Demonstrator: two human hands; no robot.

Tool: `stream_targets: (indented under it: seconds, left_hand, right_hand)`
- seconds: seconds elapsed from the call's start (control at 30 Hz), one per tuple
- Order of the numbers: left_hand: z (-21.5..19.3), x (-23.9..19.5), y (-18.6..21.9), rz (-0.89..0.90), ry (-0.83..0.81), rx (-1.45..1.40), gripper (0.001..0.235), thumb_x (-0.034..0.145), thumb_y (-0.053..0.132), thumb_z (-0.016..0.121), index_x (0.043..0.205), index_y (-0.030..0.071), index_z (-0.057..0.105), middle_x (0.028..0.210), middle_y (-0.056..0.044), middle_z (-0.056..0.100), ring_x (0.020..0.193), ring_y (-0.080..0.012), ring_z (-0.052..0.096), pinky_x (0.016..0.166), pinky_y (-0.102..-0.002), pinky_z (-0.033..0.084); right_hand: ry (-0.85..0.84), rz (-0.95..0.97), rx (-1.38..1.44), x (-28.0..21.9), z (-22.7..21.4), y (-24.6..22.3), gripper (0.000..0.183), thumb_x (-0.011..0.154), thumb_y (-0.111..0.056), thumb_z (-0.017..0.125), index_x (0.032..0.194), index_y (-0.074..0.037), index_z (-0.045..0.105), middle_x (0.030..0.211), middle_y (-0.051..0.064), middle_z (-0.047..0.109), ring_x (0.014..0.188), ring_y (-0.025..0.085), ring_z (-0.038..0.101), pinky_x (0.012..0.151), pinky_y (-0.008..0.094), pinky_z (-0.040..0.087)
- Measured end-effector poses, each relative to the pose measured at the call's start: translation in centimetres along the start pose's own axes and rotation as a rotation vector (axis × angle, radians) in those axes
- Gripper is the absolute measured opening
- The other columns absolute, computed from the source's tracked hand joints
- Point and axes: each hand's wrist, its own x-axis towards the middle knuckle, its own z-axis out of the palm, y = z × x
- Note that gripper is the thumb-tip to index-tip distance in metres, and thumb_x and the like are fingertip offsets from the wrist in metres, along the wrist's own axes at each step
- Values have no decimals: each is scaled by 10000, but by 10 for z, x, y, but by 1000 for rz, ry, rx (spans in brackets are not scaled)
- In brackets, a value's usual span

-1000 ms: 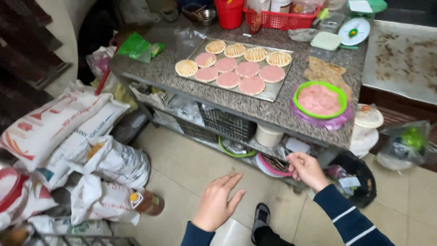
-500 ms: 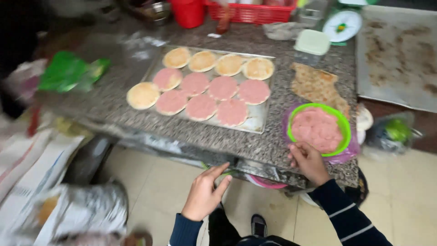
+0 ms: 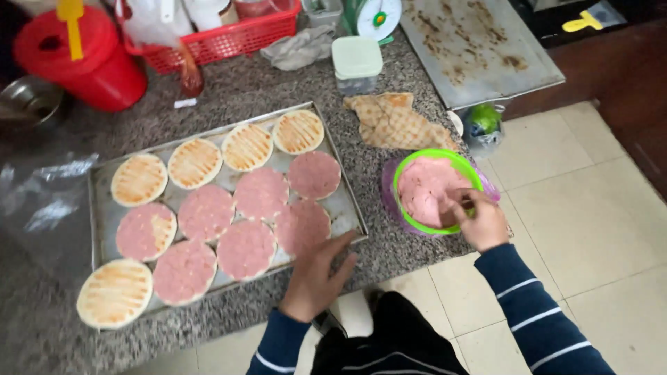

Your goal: The person places slices of processed meat onto round buns that have been drizzled with sauce on a metal tray. The person retrieves the meat from a green bowl and arranges the slices in a circular pattern on each bun.

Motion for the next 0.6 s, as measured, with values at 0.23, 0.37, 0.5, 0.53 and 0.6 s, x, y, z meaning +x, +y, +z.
stream_targets:
  seconds: [0.23, 0.37, 0.5, 0.53, 0.6]
  left_hand:
    - [-3, 19, -15, -90, -86, -121, 563, 1130, 412, 611, 1591, 91, 648, 1550, -135, 750, 1424, -314, 713, 1135, -476, 558]
    - [-6, 17, -11, -206, -123, -169, 598, 1132, 433, 575, 1658, 148, 582, 1610, -130, 689, 1481, -332, 659, 1167, -532, 561]
    - [-4, 18, -15, -122, -14, -28, 530, 1118, 336, 658, 1558, 41, 668, 1496, -175, 778, 1340, -313, 776, 1115, -479, 595]
    - [-7, 20, -9, -103, 1, -17, 546, 1124, 332, 652, 1568, 14, 646, 1493, -201, 770, 1310, -344, 792, 1079, -514, 635]
    - [-6, 22, -12, -110, 29, 12, 521, 1119, 310, 662, 1557, 28, 665, 1428, -184, 800, 1255, -333, 789, 1034, -510, 628]
  right_hand:
    - [-89, -405, -215, 59, 38, 1, 678, 923, -312, 796, 1567, -134, 682, 1455, 184, 772, 1312, 439, 702, 1164, 523, 502]
    - [-334, -314, -361, 76, 33, -24, 747, 1000, -397, 714, 1688, -169, 534, 1725, 105, 573, 1542, 405, 546, 1286, 549, 422]
    - [-382, -418, -429, 107, 54, 16, 608, 973, -409, 756, 1565, -291, 677, 1593, 62, 696, 1420, 405, 612, 1175, 533, 512]
    - [-334, -523, -427, 118, 61, 29, 508, 976, -430, 754, 1477, -345, 773, 1513, 33, 765, 1314, 411, 668, 1110, 522, 547]
    - [-364, -552, -384, 124, 55, 26, 502, 955, -320, 763, 1457, -313, 784, 1560, 24, 738, 1366, 382, 664, 1149, 510, 529]
